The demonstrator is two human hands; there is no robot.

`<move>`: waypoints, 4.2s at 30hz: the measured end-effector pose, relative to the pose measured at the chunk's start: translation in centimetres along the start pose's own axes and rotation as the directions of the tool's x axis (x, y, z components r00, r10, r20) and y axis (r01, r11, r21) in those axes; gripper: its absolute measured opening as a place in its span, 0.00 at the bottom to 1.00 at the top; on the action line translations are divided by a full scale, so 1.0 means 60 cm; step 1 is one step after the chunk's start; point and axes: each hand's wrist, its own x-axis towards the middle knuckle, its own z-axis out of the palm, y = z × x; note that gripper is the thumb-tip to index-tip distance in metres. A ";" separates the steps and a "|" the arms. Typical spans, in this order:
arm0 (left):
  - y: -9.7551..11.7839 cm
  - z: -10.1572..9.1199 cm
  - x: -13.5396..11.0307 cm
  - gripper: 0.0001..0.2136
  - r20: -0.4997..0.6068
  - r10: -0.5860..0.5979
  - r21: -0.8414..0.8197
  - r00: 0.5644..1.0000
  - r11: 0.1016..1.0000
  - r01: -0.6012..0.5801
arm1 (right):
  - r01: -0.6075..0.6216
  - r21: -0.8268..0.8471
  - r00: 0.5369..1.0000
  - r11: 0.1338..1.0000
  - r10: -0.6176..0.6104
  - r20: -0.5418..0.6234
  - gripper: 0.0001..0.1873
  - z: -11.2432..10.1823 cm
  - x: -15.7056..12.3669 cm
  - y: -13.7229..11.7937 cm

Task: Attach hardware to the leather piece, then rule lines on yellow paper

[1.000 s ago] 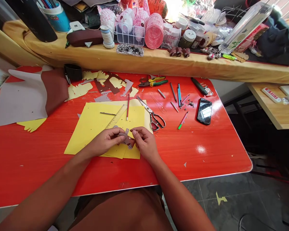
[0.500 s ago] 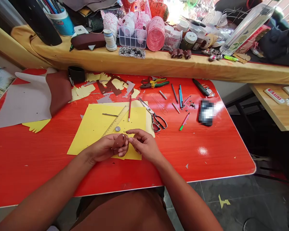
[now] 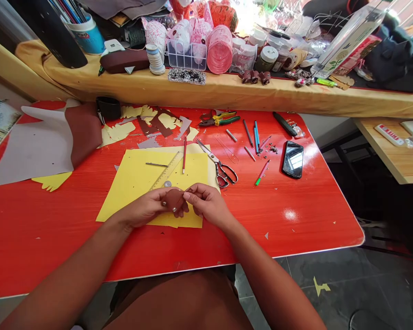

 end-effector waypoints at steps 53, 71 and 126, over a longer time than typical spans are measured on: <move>-0.001 0.004 0.014 0.19 -0.239 0.079 0.113 0.968 0.992 -0.054 | 0.058 -0.069 0.972 0.996 -0.072 -0.223 0.23 0.001 0.005 0.035; 0.009 0.019 0.013 0.14 -0.265 0.111 0.216 0.958 0.975 -0.053 | 0.073 -0.221 0.971 0.972 -0.120 -0.205 0.24 0.008 0.002 0.041; -0.045 -0.026 0.007 0.16 -0.373 0.027 0.404 0.928 0.905 0.136 | -0.423 -0.755 0.664 0.501 -0.396 -0.634 0.12 -0.415 -0.007 -0.104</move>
